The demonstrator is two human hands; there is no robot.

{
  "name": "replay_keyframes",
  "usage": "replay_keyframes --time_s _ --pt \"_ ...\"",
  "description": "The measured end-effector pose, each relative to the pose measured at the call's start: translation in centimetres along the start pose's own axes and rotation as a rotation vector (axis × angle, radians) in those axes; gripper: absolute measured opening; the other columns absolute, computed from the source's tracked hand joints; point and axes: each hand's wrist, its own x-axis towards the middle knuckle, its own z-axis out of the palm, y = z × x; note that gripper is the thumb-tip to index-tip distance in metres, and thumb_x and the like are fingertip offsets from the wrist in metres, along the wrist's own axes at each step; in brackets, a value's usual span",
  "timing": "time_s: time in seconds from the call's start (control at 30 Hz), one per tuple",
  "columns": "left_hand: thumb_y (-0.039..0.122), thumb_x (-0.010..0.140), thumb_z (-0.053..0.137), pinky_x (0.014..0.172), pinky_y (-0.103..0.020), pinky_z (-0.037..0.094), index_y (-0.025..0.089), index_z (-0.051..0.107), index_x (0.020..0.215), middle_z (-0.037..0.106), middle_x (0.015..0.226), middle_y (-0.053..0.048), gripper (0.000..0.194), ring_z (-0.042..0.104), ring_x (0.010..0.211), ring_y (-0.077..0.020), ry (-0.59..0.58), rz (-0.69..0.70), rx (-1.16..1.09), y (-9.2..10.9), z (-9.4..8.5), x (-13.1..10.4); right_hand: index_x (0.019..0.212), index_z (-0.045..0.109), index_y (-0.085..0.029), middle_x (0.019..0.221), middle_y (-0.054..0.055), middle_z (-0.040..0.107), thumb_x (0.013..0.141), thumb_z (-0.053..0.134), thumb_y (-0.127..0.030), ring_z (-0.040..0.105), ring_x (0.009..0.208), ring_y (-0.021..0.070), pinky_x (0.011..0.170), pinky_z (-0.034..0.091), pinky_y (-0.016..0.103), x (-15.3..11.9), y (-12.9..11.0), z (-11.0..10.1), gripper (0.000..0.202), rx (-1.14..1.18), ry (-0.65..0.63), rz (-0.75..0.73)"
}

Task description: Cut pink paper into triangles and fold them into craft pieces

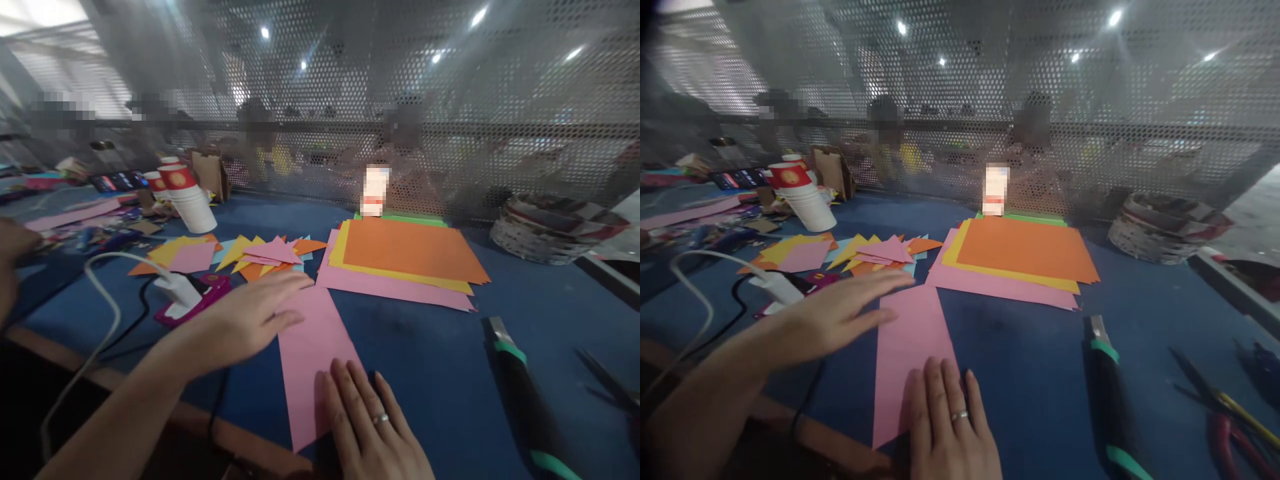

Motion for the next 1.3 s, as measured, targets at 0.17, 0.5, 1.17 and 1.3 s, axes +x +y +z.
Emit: replay_keyframes --time_s 0.17,0.5,1.17,1.3 --pt "0.03 0.085 0.062 0.116 -0.038 0.026 0.042 0.017 0.147 0.027 0.154 0.007 0.078 0.027 0.141 -0.0187 -0.273 0.177 -0.179 0.8 2.2 -4.2 0.134 0.049 -0.007 0.139 0.011 0.05 0.09 0.043 -0.048 0.055 0.121 0.0254 0.088 0.055 0.035 0.2 0.3 -0.4 0.061 0.056 -0.017 0.016" --pt "0.051 0.089 0.052 0.114 -0.045 0.031 0.048 0.01 0.146 0.025 0.155 0.006 0.071 0.029 0.141 -0.0213 -0.243 0.131 -0.185 -0.2 5.6 -6.1 0.122 0.062 -0.01 0.119 0.011 0.066 0.095 0.033 -0.043 0.066 0.104 0.0255 0.086 0.056 0.038 2.4 -0.9 -1.9 0.051 0.196 0.003 0.247" --pt "0.059 0.073 0.068 0.112 -0.048 0.034 0.046 0.009 0.146 0.024 0.155 0.003 0.096 0.03 0.14 -0.0275 -0.265 0.179 -0.258 -1.7 5.5 -6.3 0.114 0.067 -0.007 0.113 0.016 0.068 0.094 0.034 -0.049 0.068 0.1 0.0277 0.081 0.059 0.035 3.8 -1.0 -3.0 0.057 0.136 -0.065 0.195" --pt "0.051 0.086 0.057 0.111 -0.044 0.037 0.045 0.014 0.147 0.033 0.152 0.003 0.074 0.038 0.136 -0.0234 -0.207 0.186 -0.214 -1.5 5.6 -6.0 0.116 0.066 -0.007 0.114 0.015 0.067 0.093 0.036 -0.05 0.068 0.1 0.0277 0.081 0.059 0.036 3.9 -1.1 -3.3 0.057 0.155 -0.081 0.211"
